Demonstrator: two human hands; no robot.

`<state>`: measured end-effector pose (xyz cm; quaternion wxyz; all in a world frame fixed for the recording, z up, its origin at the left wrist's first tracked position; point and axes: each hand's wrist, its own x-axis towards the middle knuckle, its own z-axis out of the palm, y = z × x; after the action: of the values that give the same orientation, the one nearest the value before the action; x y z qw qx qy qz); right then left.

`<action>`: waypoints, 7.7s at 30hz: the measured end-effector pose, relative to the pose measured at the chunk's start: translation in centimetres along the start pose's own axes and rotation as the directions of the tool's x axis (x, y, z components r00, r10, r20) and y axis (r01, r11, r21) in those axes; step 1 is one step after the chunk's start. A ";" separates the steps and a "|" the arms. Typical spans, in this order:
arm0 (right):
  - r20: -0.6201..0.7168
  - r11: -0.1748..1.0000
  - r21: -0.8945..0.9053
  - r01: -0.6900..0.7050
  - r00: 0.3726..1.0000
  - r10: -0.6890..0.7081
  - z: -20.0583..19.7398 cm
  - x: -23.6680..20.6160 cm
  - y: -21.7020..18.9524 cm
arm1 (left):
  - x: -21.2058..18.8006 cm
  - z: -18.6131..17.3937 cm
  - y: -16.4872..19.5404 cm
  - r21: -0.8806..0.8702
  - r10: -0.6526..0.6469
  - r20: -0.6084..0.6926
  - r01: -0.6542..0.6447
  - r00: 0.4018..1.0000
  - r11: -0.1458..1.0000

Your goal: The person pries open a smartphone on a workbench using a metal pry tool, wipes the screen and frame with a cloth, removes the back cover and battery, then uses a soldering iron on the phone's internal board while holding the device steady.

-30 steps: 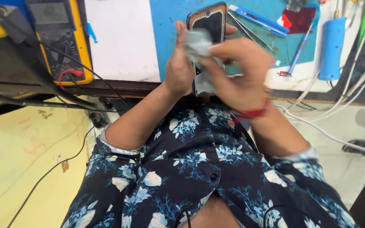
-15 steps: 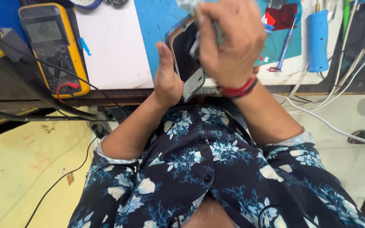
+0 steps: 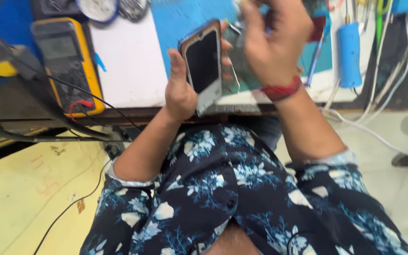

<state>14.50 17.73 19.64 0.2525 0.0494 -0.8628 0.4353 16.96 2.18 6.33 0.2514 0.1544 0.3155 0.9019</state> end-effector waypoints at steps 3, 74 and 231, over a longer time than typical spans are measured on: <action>0.028 0.969 0.195 -0.153 0.988 0.150 0.3 -2.0 0.7 | 0.6 0.0 -0.4 -0.118 -0.041 -0.031 0.037 0.999 0.992; 0.205 0.999 0.038 -0.011 0.979 0.003 3.2 -10.6 4.2 | 2.9 -1.3 2.0 0.106 0.393 -0.137 -0.382 0.909 0.918; -0.020 0.905 0.405 -0.134 0.988 0.156 0.4 -11.1 6.4 | 1.2 1.4 4.1 0.002 0.335 -0.348 -0.357 0.876 0.934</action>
<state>22.07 19.89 9.50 0.2262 0.0246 -0.7493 0.6219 15.16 0.77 10.13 0.0322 0.0413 0.2934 0.9546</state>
